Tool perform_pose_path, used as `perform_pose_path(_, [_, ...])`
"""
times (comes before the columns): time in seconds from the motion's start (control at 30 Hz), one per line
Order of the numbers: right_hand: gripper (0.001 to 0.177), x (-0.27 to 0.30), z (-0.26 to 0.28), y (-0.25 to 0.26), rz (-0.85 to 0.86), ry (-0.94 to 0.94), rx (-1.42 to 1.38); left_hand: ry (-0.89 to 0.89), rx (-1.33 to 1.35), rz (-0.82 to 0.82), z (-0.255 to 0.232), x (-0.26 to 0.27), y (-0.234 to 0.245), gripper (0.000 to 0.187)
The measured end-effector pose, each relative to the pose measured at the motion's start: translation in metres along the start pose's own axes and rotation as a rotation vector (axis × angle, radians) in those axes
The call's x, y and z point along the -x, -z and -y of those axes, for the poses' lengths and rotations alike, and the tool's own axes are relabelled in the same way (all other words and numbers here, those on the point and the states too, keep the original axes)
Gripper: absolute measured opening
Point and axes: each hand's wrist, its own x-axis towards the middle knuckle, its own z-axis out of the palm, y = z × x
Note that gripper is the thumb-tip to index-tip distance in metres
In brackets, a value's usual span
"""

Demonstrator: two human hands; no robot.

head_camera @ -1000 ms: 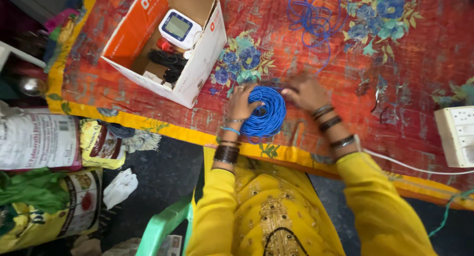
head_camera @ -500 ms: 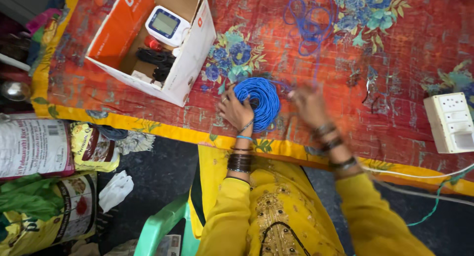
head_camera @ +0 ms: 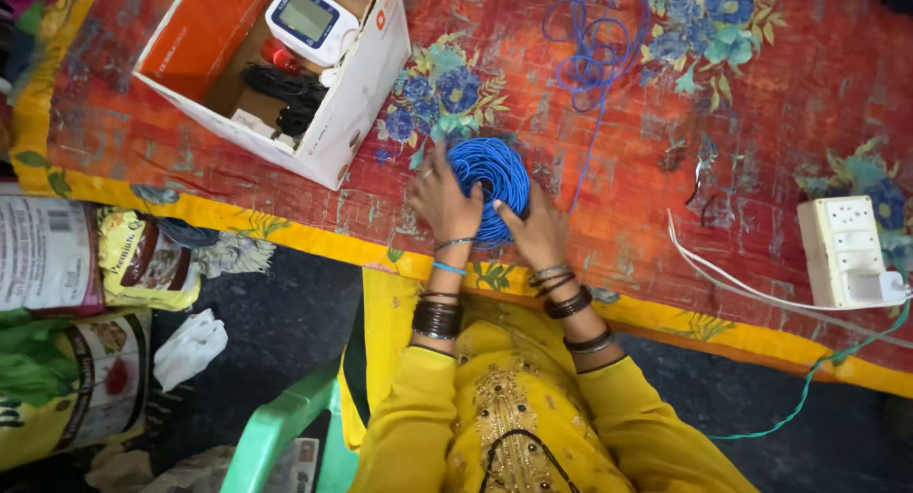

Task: The person coils a length of blue wire into a neat circular bundle on a table. They repeatedly wrap the wire around the growing coil and adjust the loops to keep the bundle compact.

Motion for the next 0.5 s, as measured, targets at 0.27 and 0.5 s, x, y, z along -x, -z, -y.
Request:
perform_pose_path(0.27, [0.066,-0.047,-0.048,0.011,0.414,0.187,-0.251,-0.851,-0.425,0.453,-0.009,-0.08,-0.038,0.069])
perform_pose_path(0.5, [0.061,-0.089,-0.027,0.028,0.697,0.254,-0.254,-0.675,-0.107,0.704,0.027,-0.096,-0.04,0.065])
